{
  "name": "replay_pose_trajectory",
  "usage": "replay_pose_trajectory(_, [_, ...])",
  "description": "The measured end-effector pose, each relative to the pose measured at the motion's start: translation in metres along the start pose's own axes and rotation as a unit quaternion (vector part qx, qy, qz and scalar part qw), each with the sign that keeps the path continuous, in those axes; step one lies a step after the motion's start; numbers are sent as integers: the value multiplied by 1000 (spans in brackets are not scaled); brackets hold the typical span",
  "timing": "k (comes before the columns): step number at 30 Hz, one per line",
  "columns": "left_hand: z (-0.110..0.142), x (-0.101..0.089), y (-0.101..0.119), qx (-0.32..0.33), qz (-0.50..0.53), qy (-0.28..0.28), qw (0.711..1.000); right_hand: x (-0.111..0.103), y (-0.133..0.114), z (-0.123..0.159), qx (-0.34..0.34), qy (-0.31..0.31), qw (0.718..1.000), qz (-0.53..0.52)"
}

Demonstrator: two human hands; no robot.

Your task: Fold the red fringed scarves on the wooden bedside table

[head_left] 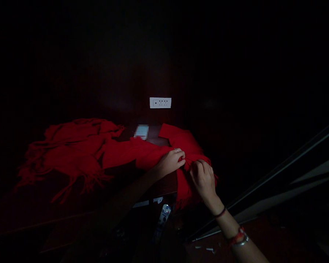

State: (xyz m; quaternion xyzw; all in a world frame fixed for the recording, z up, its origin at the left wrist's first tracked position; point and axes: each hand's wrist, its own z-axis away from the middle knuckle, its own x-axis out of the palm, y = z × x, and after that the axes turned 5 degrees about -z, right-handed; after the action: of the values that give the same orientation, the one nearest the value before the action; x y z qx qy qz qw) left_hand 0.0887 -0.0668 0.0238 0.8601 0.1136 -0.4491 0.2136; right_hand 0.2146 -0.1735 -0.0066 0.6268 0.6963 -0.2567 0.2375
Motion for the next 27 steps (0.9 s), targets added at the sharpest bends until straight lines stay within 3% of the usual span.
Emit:
replay_pose_trajectory(4, [0, 0, 0, 3, -6, -2, 1000, 3, 3, -3, -1, 1, 1000, 17])
replay_pose_trajectory(10, [1, -4, 2, 19, -32, -11, 999, -11, 3, -11, 38, 22, 998, -48])
replay_pose_trajectory(13, [2, -6, 5, 27, -49, -24, 998, -16, -3, -11, 55, -20, 997, -45])
replay_pose_trajectory(18, [1, -7, 5, 38, -40, -29, 998, -11, -16, 1, 21, -95, 995, -14])
replay_pose_trajectory(27, [-1, -7, 4, 44, -22, -31, 998, -3, -20, 0, 88, -43, 993, 67])
